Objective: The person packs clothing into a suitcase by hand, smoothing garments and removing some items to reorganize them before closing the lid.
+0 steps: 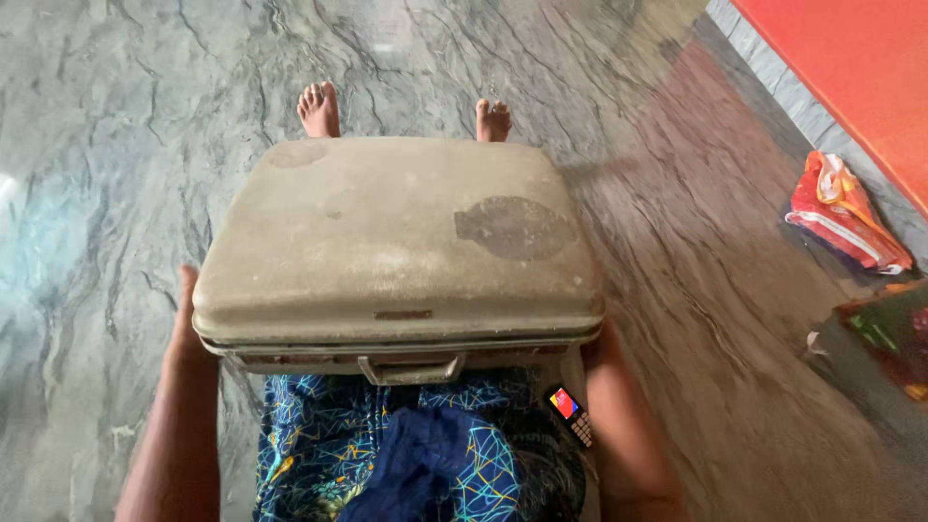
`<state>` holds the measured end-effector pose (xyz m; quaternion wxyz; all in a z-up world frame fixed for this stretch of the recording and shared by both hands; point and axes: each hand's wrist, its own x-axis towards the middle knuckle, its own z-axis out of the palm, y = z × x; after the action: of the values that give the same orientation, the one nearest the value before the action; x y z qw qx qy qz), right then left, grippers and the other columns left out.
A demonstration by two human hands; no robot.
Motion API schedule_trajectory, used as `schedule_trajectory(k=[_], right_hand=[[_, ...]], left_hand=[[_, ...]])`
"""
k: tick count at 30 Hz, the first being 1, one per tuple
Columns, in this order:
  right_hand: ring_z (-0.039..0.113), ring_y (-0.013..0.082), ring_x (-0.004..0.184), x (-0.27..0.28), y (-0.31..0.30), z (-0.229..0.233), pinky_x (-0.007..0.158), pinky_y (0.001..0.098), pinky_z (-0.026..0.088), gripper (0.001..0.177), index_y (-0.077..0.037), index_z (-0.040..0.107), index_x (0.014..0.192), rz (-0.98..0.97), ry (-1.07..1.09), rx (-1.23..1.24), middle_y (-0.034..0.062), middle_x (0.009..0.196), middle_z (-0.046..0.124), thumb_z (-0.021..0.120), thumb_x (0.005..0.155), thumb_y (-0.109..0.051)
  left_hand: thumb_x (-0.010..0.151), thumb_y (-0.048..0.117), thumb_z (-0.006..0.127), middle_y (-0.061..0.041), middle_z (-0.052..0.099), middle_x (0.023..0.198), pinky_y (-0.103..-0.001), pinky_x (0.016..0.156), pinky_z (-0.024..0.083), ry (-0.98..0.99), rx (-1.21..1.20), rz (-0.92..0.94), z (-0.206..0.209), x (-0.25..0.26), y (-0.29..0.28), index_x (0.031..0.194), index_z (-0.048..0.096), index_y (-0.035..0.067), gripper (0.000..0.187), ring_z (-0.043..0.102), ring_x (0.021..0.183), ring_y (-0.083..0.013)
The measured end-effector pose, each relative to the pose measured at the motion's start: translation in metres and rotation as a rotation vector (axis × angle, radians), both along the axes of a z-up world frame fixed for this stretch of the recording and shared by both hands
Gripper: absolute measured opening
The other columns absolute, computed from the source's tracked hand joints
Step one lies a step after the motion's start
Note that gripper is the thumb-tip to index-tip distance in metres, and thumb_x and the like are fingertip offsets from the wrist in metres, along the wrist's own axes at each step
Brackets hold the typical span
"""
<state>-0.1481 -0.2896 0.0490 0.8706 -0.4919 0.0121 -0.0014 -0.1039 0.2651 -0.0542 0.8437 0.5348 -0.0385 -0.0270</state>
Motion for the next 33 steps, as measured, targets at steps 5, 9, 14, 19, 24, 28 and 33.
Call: schedule_trajectory(k=[5,9,14,19,24,28,33], right_hand=[[0.056,0.0271,0.128,0.0,0.02,0.066,0.105,0.0447,0.042,0.058,-0.009,0.034,0.154,0.027,-0.174,0.056,0.0147,0.142,0.058,0.049,0.104,-0.035],[0.057,0.0273,0.126,-0.018,0.02,0.09,0.103,0.0449,0.043,0.056,-0.008,0.036,0.152,0.004,-0.244,0.043,0.015,0.14,0.059,0.05,0.104,-0.034],[0.058,0.0275,0.123,-0.056,0.006,0.088,0.101,0.0451,0.044,0.054,-0.007,0.038,0.149,-0.076,-0.277,0.04,0.0153,0.138,0.06,0.05,0.103,-0.033],[0.059,0.0277,0.12,-0.085,-0.008,0.079,0.099,0.0454,0.045,0.052,-0.006,0.041,0.146,-0.129,-0.285,0.028,0.0157,0.136,0.061,0.051,0.103,-0.032],[0.06,0.0279,0.117,-0.104,-0.015,0.067,0.098,0.0456,0.046,0.049,-0.005,0.043,0.144,-0.141,-0.264,0.007,0.0161,0.133,0.062,0.051,0.103,-0.03],[0.061,0.0281,0.115,-0.11,-0.019,0.066,0.096,0.0458,0.047,0.047,-0.004,0.045,0.142,-0.139,-0.263,-0.007,0.0164,0.131,0.063,0.052,0.102,-0.029],[0.062,0.0283,0.112,-0.119,-0.031,0.071,0.094,0.0461,0.048,0.045,-0.003,0.047,0.139,-0.154,-0.257,-0.046,0.0168,0.129,0.064,0.052,0.102,-0.028]], left_hand=[[0.105,0.045,0.044,-0.012,0.054,0.156,-0.049,0.115,0.046,-0.054,-0.368,-0.082,0.022,0.033,-0.001,0.158,0.049,0.011,0.062,0.055,0.139,-0.0301],[0.104,0.038,0.045,-0.015,0.059,0.15,-0.048,0.111,0.05,-0.145,-0.392,-0.022,0.057,-0.006,-0.005,0.153,0.052,0.006,0.059,0.06,0.134,-0.032],[0.104,0.039,0.043,-0.015,0.059,0.151,-0.048,0.113,0.049,-0.256,-0.326,0.046,0.114,-0.068,-0.006,0.154,0.051,0.007,0.06,0.059,0.135,-0.0319],[0.105,0.041,0.042,-0.014,0.058,0.152,-0.049,0.114,0.048,-0.358,-0.296,0.088,0.15,-0.12,0.016,0.155,0.051,0.007,0.061,0.058,0.137,-0.0318],[0.105,0.042,0.04,-0.014,0.057,0.153,-0.049,0.116,0.047,-0.421,-0.268,0.118,0.165,-0.166,0.041,0.156,0.05,0.007,0.062,0.057,0.138,-0.0317],[0.105,0.043,0.039,-0.013,0.057,0.154,-0.049,0.117,0.046,-0.401,-0.26,0.125,0.159,-0.192,0.053,0.157,0.049,0.008,0.063,0.056,0.14,-0.0316],[0.106,0.044,0.037,-0.012,0.056,0.155,-0.049,0.118,0.045,-0.296,-0.263,0.114,0.136,-0.187,0.035,0.158,0.048,0.008,0.064,0.056,0.141,-0.0315]])
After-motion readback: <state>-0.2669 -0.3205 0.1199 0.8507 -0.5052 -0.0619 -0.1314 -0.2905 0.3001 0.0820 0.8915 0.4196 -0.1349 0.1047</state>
